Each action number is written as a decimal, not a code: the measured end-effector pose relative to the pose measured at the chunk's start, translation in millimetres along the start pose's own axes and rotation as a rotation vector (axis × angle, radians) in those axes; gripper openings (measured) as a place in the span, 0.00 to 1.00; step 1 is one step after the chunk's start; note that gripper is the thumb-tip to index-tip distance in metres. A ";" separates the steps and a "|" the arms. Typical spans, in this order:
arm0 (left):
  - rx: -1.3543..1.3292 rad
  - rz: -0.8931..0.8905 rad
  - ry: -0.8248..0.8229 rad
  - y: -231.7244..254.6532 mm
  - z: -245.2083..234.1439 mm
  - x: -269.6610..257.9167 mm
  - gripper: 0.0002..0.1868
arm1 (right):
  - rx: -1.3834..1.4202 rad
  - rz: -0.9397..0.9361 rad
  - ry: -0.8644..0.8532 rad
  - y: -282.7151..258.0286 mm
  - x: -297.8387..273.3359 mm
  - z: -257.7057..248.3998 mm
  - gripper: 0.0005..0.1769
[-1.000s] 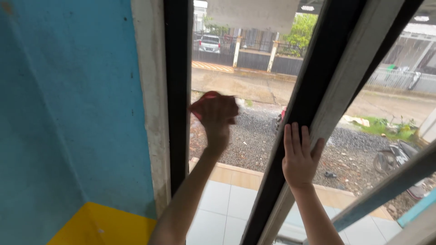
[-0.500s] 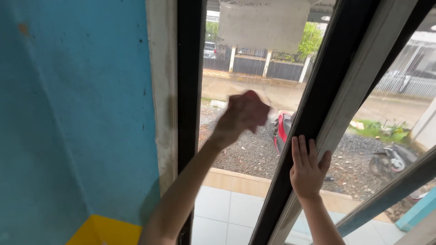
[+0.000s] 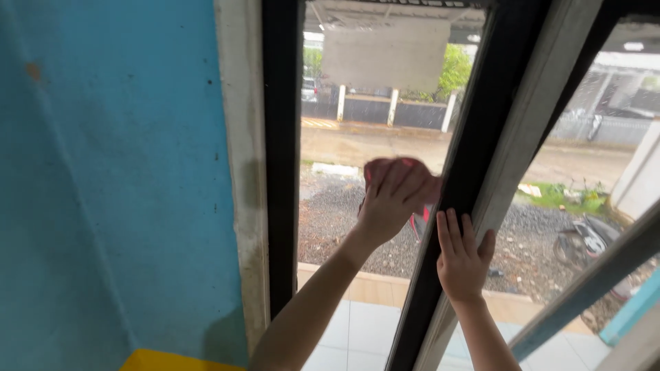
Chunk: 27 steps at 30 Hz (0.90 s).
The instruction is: The person wipes a window pane and its frame with a pink cloth. They move the cloth across the glass and along the frame edges, focusing on different sections of the window throughout the clip.
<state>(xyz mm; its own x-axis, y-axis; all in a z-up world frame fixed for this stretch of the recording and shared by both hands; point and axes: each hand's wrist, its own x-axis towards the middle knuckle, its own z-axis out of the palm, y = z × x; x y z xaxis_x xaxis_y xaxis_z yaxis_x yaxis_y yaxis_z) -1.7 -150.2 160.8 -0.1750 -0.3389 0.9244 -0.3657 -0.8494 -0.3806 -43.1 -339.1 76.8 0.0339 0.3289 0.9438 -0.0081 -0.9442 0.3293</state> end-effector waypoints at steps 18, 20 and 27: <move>-0.024 0.010 0.176 -30.4 48.9 10.0 0.27 | -0.031 -0.037 0.125 3.0 1.7 5.8 0.28; -0.112 0.117 0.163 -14.8 40.9 -6.8 0.21 | -0.032 -0.035 0.119 3.2 1.1 5.0 0.27; -0.045 0.232 0.169 -32.6 -36.2 -37.1 0.16 | 0.016 -0.033 0.113 2.8 4.9 1.2 0.28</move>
<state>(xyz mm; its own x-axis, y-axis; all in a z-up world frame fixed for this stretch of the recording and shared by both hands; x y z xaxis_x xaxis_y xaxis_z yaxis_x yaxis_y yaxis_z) -16.4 -95.3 138.0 -0.4071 -0.4467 0.7967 -0.3380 -0.7366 -0.5858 -41.8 -340.1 82.3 -0.0787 0.3591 0.9300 0.0072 -0.9327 0.3607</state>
